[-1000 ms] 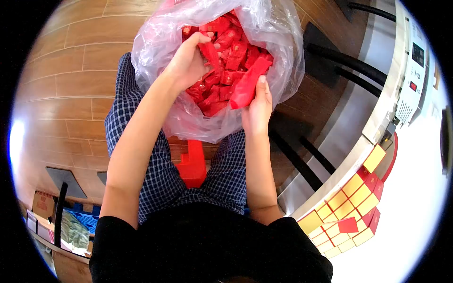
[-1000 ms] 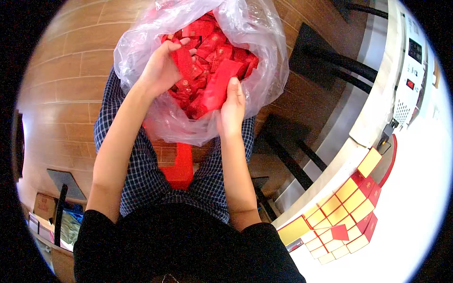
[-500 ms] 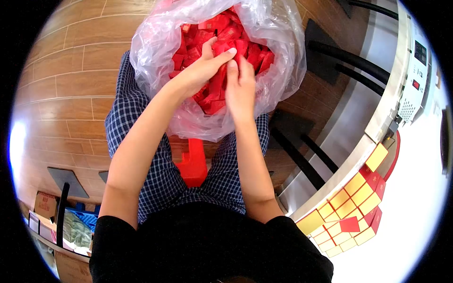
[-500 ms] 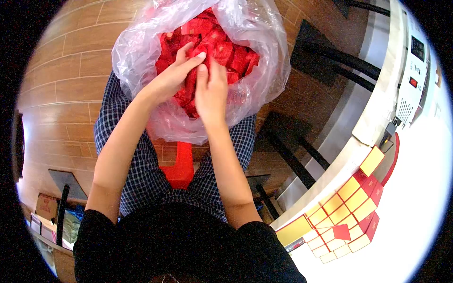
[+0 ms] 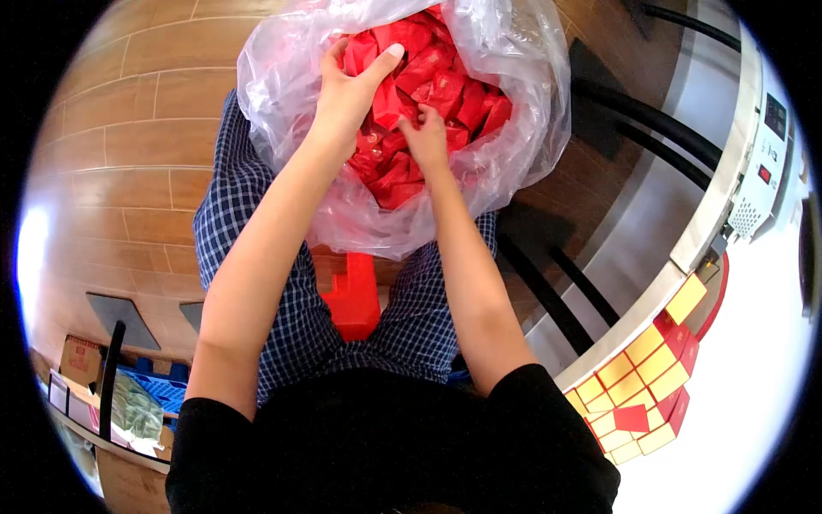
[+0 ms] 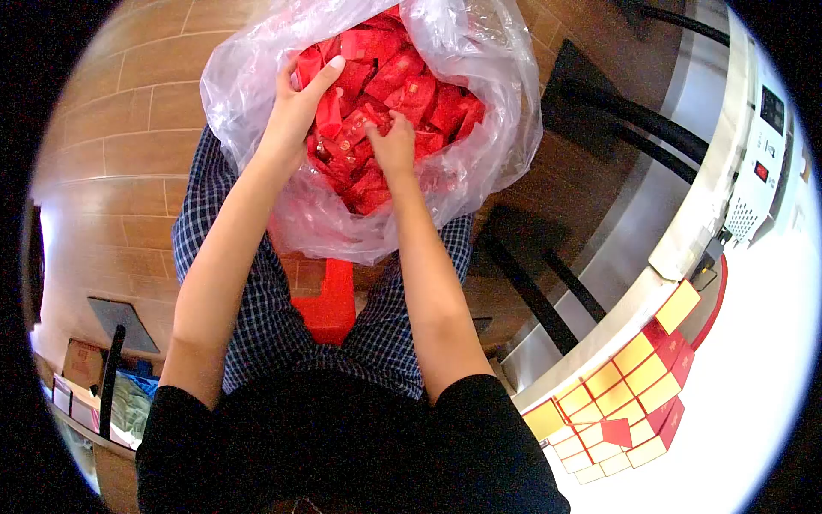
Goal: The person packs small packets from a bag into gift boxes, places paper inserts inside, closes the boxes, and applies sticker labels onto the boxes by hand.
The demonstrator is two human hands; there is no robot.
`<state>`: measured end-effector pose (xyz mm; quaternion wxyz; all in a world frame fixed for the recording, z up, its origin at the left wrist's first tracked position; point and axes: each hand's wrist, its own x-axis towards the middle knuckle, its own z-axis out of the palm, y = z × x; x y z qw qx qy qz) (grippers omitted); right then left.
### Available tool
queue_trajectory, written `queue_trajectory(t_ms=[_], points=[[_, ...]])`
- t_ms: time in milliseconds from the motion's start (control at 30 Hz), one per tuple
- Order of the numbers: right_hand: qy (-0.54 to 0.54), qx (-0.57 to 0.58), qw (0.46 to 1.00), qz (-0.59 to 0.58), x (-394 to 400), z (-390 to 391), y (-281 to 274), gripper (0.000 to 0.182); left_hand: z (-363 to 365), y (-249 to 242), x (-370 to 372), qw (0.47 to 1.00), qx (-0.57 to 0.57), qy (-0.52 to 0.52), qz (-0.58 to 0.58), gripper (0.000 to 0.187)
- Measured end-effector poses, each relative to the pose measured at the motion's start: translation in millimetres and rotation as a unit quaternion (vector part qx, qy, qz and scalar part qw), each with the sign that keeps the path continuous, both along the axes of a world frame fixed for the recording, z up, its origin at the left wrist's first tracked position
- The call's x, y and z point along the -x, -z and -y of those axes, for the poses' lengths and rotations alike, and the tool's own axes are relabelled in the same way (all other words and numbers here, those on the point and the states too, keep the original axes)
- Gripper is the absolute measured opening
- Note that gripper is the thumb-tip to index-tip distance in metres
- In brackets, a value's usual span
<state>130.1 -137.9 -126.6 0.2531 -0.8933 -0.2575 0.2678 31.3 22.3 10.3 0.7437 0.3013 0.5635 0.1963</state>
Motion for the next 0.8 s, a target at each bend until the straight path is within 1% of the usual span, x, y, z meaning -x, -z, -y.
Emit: queue_trajectory(t_ms=[33,67,100,133,167,233,267,333,367,400,433,500,533,567,633,667,700,733,767,800], points=[[-0.014,-0.008,0.999,0.043,10.8,2.2,15.1,0.050,0.4,-0.8,-0.5,1.000,0.001,0.000,-0.002,0.088],[-0.014,-0.008,0.999,0.041,16.0,3.9,28.7,0.050,1.2,-2.2,-0.8,1.000,0.000,-0.016,0.016,0.088],[0.023,0.015,0.999,0.019,20.0,1.3,34.9,0.053,1.4,-2.7,-0.8,0.999,-0.002,-0.031,0.034,0.088],[0.059,0.037,0.998,-0.002,21.7,0.2,39.8,0.057,1.3,0.1,-0.5,0.999,-0.003,-0.031,0.033,0.088],[0.060,0.035,0.998,-0.003,21.4,-0.3,44.0,0.057,1.0,4.5,0.2,0.999,-0.016,-0.027,0.023,0.087],[0.026,0.063,0.993,-0.092,18.9,-11.3,32.6,0.058,-0.2,8.0,2.5,0.999,-0.027,-0.023,0.013,0.085],[0.027,0.064,0.993,-0.091,16.2,-16.5,25.0,0.058,-0.8,8.1,3.5,0.999,-0.025,-0.021,0.005,0.082],[0.076,0.092,0.979,-0.168,6.8,-21.7,15.6,0.057,-1.2,7.1,3.0,1.000,-0.023,-0.019,-0.001,0.079],[0.176,0.002,0.950,-0.260,-0.6,-17.0,26.3,0.054,-1.2,6.2,2.9,1.000,-0.018,-0.023,0.008,0.075],[0.204,-0.046,0.928,-0.308,-8.4,-18.2,6.5,0.049,-1.2,5.3,3.0,0.999,-0.012,-0.027,0.017,0.070],[0.232,-0.094,0.901,-0.355,-16.3,-20.4,-22.1,0.045,-1.6,2.7,3.4,0.999,-0.013,-0.027,0.019,0.070],[0.236,-0.217,0.839,-0.439,-27.3,-21.1,-57.1,0.041,-1.3,-7.3,4.4,0.997,0.034,0.029,0.069,0.062],[0.240,-0.233,0.826,-0.453,-30.0,-23.2,-80.2,0.037,1.7,-13.9,2.4,0.996,0.047,0.038,0.061,0.058],[0.241,-0.240,0.816,-0.467,-35.8,-20.9,-92.5,0.036,4.2,-14.2,1.7,0.996,0.048,0.039,0.064,0.058],[0.224,-0.318,0.753,-0.530,-36.4,-21.5,-103.7,0.032,8.1,-12.4,1.9,0.989,0.054,0.128,0.043,0.060],[0.224,-0.319,0.754,-0.530,-34.1,-23.7,-107.4,0.032,9.3,-12.4,4.1,0.981,0.093,0.152,0.074,0.087],[0.246,-0.333,0.741,-0.529,-25.4,-35.2,-119.6,0.029,12.5,-8.6,3.6,0.981,0.092,0.152,0.074,0.087],[0.268,-0.348,0.727,-0.528,-16.4,-43.9,-126.1,0.026,17.1,-4.0,2.4,0.975,0.086,0.176,0.101,0.089],[0.257,-0.342,0.751,-0.503,-7.5,-49.7,-127.1,0.035,20.8,0.8,1.4,0.968,0.079,0.200,0.127,0.091],[0.230,-0.298,0.819,-0.433,-0.5,-55.7,-126.9,0.034,24.7,-2.6,-0.3,0.975,0.047,0.198,0.088,0.072]])
